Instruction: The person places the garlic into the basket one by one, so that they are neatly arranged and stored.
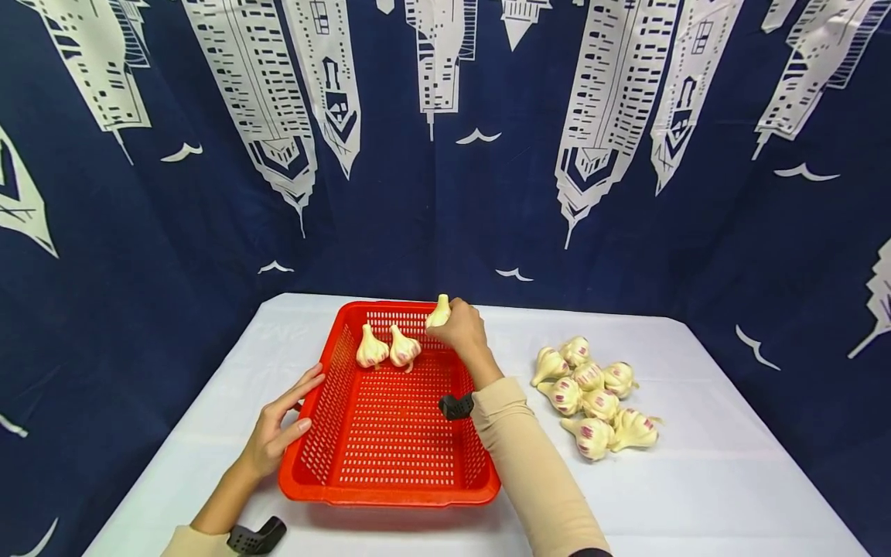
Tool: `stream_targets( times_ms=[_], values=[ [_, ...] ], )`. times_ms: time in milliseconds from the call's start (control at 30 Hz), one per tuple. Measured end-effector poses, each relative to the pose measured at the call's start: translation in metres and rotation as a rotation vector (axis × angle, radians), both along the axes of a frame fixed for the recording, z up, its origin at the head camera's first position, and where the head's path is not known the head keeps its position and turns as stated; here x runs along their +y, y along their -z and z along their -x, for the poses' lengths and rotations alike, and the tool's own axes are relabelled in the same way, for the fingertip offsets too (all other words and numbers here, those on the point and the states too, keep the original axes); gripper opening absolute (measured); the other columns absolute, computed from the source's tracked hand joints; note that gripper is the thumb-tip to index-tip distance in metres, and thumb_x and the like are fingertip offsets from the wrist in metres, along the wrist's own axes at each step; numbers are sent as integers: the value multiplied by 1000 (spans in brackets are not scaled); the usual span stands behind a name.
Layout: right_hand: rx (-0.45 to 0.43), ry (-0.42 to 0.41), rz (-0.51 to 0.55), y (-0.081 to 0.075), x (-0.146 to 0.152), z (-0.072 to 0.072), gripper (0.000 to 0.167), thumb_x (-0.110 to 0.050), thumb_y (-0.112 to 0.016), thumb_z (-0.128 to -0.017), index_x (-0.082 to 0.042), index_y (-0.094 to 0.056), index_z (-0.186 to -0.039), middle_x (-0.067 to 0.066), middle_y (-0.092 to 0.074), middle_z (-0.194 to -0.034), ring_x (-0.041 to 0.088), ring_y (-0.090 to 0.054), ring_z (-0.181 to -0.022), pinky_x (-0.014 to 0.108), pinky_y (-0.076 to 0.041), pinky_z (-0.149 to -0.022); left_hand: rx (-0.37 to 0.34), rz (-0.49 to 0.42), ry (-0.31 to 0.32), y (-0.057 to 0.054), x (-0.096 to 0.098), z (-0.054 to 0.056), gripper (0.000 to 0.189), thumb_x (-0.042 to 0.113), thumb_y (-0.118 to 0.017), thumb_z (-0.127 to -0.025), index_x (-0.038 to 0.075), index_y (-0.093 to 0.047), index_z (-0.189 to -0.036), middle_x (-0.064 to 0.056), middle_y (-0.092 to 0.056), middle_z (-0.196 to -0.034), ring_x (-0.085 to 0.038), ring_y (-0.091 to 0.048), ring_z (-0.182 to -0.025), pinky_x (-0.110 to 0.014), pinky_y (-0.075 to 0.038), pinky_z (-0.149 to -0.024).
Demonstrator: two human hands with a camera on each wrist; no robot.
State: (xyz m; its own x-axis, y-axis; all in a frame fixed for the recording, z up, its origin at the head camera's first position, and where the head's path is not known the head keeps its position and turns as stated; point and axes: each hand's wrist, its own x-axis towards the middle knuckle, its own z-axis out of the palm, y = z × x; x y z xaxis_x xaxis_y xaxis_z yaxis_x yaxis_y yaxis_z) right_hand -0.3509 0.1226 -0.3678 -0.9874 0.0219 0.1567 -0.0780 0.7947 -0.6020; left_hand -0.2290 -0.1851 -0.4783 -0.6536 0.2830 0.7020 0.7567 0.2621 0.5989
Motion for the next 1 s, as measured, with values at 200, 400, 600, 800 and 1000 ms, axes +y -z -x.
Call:
stream_targets(
  times_ms=[200, 400, 600, 800, 1000],
  values=[
    [-42, -29, -62, 7, -4, 5, 54, -20, -83, -70, 4, -63, -114, 12, -66, -89, 25, -57, -80, 38, -50, -75, 1, 5, -2, 0, 0, 0, 59, 7, -57, -81, -5, -52, -138, -23, -41, -150, -19, -43, -136, -27, -42, -79],
    [-114, -50, -64, 9, -6, 6, 40, -15, -84, -69, 1, -64, -100, 9, -63, -80, 22, -55, -73, 34, -49, -68, -6, 16, -16, -1, 0, 0, 59, 9, -57, -82, -3, -52, -139, -20, -42, -151, -18, -43, -136, -28, -42, -79],
    [-173, -71, -126, 14, -8, 7, 39, -10, -86, -66, 0, -61, -93, 10, -61, -78, 24, -55, -72, 32, -50, -67, -8, 21, -23, 1, 1, -2, 58, 10, -56, -82, -3, -52, -139, -19, -42, -151, -14, -46, -133, -29, -43, -78],
    [-198, -73, -172, 16, -9, 7, 39, -5, -84, -63, -1, -57, -91, 12, -60, -81, 25, -55, -73, 31, -48, -65, -4, 16, -15, 0, 2, -3, 59, 9, -57, -82, -2, -52, -140, -19, -42, -151, -15, -45, -135, -28, -43, -78],
    [-214, -96, -223, 20, -10, 9, 42, -5, -85, -63, 0, -57, -95, 12, -59, -83, 25, -55, -77, 31, -50, -67, -4, 18, -20, -1, 2, -3, 59, 9, -57, -82, -2, -52, -140, -19, -41, -152, -13, -45, -134, -28, -43, -78]
  ],
)
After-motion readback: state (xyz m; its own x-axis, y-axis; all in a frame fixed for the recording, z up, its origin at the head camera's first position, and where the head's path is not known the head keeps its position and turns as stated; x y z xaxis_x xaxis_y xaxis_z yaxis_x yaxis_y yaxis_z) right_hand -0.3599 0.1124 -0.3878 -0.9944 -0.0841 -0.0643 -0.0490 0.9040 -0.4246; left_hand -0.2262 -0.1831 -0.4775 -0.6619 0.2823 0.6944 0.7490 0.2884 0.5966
